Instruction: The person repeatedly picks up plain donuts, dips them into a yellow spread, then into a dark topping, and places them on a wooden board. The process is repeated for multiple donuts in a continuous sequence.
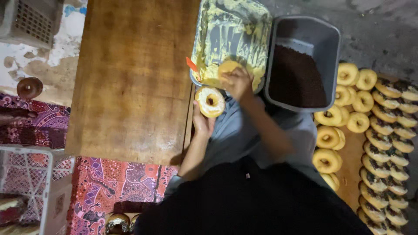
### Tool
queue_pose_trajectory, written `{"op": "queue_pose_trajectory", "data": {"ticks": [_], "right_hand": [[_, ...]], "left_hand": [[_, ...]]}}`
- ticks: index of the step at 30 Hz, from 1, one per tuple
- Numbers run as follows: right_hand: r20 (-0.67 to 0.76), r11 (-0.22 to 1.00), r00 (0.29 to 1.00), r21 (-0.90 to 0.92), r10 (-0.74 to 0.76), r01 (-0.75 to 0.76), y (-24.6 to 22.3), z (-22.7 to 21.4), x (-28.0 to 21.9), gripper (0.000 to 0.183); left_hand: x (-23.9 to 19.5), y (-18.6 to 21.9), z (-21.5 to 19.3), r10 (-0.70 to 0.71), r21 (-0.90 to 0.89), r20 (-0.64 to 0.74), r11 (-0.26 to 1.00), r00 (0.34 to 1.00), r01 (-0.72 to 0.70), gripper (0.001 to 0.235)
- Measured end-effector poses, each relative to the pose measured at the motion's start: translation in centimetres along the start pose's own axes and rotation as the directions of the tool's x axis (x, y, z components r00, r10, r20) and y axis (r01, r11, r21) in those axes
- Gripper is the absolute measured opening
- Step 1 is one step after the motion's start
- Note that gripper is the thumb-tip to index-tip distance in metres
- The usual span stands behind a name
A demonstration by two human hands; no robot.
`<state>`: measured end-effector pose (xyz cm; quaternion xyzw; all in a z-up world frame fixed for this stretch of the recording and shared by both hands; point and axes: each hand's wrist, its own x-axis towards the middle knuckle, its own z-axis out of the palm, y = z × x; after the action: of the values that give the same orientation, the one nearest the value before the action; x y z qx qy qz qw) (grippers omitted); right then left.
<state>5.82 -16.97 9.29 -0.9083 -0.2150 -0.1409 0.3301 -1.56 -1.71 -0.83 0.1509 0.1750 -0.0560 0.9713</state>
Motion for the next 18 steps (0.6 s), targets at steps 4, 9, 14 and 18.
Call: {"op": "queue_pose_trajectory", "data": {"ticks": [4,9,14,18], "right_hand": [[0.075,0.979,0.993,0.19,-0.094,0.078,1.8,-0.5,0.7,0.047],[0.099,0.958,0.959,0.14,-0.264,0.249,-1.3,-3.8,-5.1,0.054],[0.067,0.978,0.979,0.086,-0.193,0.187,-2.4,-5.0,-5.2,0.058],[-0.218,0.998,0.974,0.026,-0.053,0.061,-1.5,-4.7,-3.9,0.056]], "left_hand": [[-0.1,1.3,2.0,-0.021,-0.008,0.069,1.0,0.997,0.021,0.061],[-1.2,2.3,2.1,-0.094,0.072,0.056,0.993,0.994,0.09,0.06],[-1.7,-0.9,2.7,-0.131,0.134,0.127,0.984,0.983,0.113,0.057],[-1.3,-1.5,4.5,-0.168,0.184,0.052,0.97,0.984,0.156,0.057]]}}
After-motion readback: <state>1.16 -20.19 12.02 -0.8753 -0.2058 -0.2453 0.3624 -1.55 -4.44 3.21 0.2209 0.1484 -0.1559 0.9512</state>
